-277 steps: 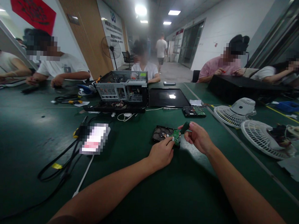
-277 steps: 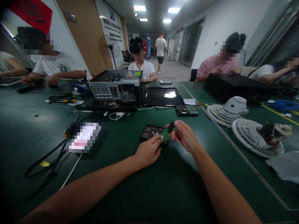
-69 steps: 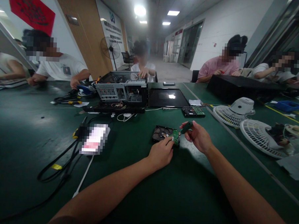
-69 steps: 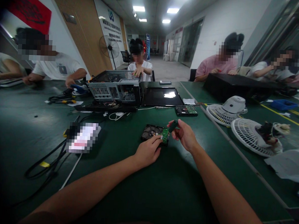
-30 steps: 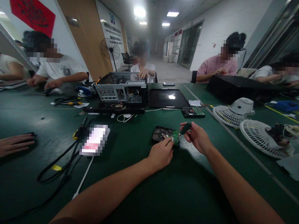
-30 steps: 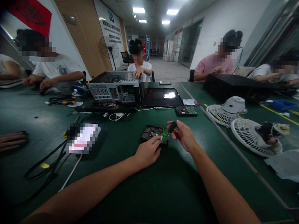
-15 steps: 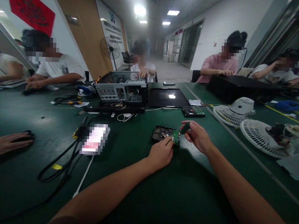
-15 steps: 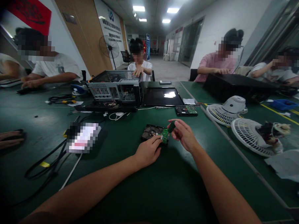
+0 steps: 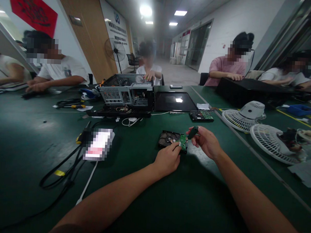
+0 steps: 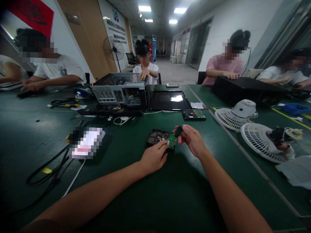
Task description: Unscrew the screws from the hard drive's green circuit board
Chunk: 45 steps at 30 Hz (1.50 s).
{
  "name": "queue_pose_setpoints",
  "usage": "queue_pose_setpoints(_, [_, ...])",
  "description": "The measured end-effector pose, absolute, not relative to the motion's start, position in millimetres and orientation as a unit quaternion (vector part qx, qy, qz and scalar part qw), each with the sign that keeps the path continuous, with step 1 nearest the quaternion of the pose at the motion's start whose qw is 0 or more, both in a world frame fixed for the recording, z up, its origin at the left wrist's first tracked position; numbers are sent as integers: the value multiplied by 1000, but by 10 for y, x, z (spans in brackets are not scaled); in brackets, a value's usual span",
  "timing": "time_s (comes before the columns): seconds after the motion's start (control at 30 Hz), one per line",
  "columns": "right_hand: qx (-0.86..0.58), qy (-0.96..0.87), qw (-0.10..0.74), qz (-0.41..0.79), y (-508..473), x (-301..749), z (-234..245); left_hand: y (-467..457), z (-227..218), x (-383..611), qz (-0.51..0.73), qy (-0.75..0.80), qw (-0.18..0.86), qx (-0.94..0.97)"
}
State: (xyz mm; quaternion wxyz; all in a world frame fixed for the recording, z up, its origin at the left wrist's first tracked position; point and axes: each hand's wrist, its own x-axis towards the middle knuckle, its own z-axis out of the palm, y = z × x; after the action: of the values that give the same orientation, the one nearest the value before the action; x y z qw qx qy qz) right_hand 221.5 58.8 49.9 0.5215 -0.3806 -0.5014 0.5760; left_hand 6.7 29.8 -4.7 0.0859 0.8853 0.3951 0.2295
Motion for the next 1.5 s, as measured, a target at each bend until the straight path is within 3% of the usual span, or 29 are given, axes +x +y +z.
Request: queue_pose_setpoints(1.5, [-389,-519,513,562,572,2203,472,298,-67,59,227,394,82,887])
